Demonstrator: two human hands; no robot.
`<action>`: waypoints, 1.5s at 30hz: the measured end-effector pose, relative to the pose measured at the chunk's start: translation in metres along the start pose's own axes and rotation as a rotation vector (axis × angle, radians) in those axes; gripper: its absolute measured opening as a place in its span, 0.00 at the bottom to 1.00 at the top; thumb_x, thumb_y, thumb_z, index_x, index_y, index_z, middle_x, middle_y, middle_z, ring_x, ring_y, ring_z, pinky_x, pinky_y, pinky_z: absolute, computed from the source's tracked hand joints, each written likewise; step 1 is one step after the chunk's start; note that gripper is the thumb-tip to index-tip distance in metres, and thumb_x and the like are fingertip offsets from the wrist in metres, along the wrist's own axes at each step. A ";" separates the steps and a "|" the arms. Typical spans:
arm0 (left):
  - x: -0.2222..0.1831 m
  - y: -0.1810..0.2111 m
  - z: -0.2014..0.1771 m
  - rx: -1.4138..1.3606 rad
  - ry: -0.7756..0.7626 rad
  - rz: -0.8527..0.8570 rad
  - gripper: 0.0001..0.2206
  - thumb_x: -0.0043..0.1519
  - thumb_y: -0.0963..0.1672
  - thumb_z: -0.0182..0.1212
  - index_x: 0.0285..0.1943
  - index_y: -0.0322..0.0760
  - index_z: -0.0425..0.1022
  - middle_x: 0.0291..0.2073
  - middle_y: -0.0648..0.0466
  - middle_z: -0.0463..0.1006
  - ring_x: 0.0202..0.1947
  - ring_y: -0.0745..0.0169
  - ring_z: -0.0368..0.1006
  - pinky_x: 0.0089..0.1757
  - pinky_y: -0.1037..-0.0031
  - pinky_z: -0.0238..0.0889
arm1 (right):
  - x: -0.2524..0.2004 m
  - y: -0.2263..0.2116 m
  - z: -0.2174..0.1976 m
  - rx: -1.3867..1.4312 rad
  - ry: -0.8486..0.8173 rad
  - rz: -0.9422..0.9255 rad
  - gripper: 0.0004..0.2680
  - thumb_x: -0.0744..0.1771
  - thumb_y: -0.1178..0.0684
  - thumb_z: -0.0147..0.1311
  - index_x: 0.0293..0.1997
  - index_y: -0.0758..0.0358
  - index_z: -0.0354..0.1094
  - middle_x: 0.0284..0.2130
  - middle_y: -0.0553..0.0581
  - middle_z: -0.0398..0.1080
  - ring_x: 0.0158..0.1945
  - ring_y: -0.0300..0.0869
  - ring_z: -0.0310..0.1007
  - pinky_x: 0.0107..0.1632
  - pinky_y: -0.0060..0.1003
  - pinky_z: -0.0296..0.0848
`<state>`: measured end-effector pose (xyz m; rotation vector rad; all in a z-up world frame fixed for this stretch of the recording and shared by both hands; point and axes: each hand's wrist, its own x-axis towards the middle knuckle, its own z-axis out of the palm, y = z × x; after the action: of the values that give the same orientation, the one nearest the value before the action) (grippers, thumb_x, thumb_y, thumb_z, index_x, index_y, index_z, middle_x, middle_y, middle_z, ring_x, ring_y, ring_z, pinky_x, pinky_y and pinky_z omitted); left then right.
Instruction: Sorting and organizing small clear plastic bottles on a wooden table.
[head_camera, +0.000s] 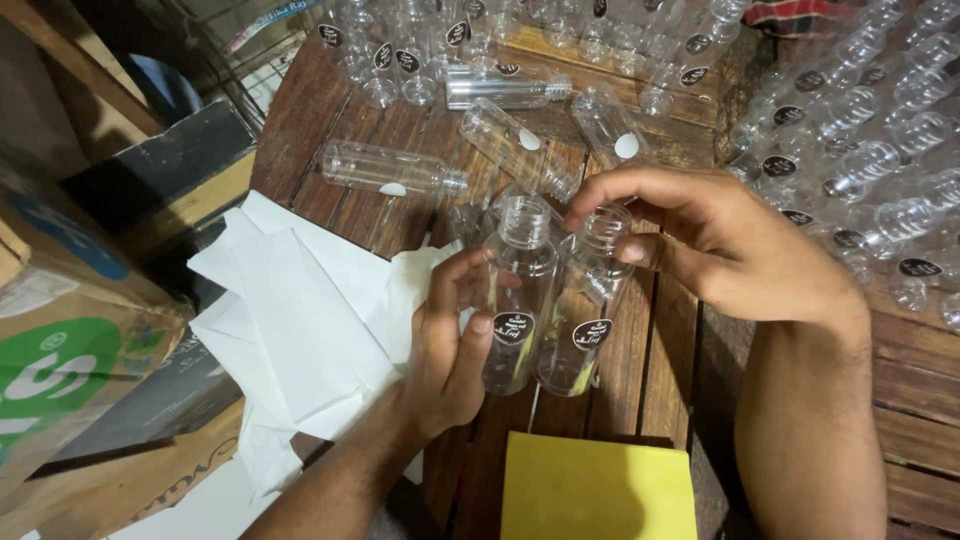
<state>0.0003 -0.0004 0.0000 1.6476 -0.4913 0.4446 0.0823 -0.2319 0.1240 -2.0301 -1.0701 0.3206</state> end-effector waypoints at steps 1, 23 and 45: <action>0.000 0.001 0.000 0.001 -0.001 0.000 0.27 0.73 0.57 0.34 0.67 0.31 0.55 0.45 0.41 0.79 0.47 0.49 0.77 0.48 0.57 0.70 | 0.000 -0.001 0.000 -0.022 0.001 -0.026 0.19 0.64 0.71 0.39 0.60 0.63 0.63 0.57 0.61 0.71 0.62 0.50 0.73 0.64 0.43 0.77; 0.000 0.000 0.000 -0.010 -0.008 -0.008 0.27 0.73 0.56 0.35 0.67 0.30 0.54 0.46 0.39 0.79 0.49 0.48 0.78 0.49 0.57 0.72 | 0.002 -0.003 0.001 -0.033 0.006 0.020 0.17 0.65 0.70 0.41 0.58 0.64 0.64 0.56 0.60 0.72 0.60 0.48 0.75 0.61 0.41 0.79; 0.000 -0.004 0.000 -0.025 -0.007 0.018 0.26 0.73 0.55 0.35 0.67 0.31 0.53 0.45 0.39 0.79 0.48 0.48 0.79 0.47 0.58 0.74 | 0.001 0.002 0.001 -0.050 0.001 -0.015 0.18 0.64 0.72 0.39 0.59 0.65 0.63 0.56 0.62 0.72 0.57 0.48 0.76 0.59 0.38 0.82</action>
<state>0.0024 -0.0001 -0.0038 1.6220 -0.5157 0.4441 0.0837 -0.2317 0.1219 -2.0648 -1.1022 0.2876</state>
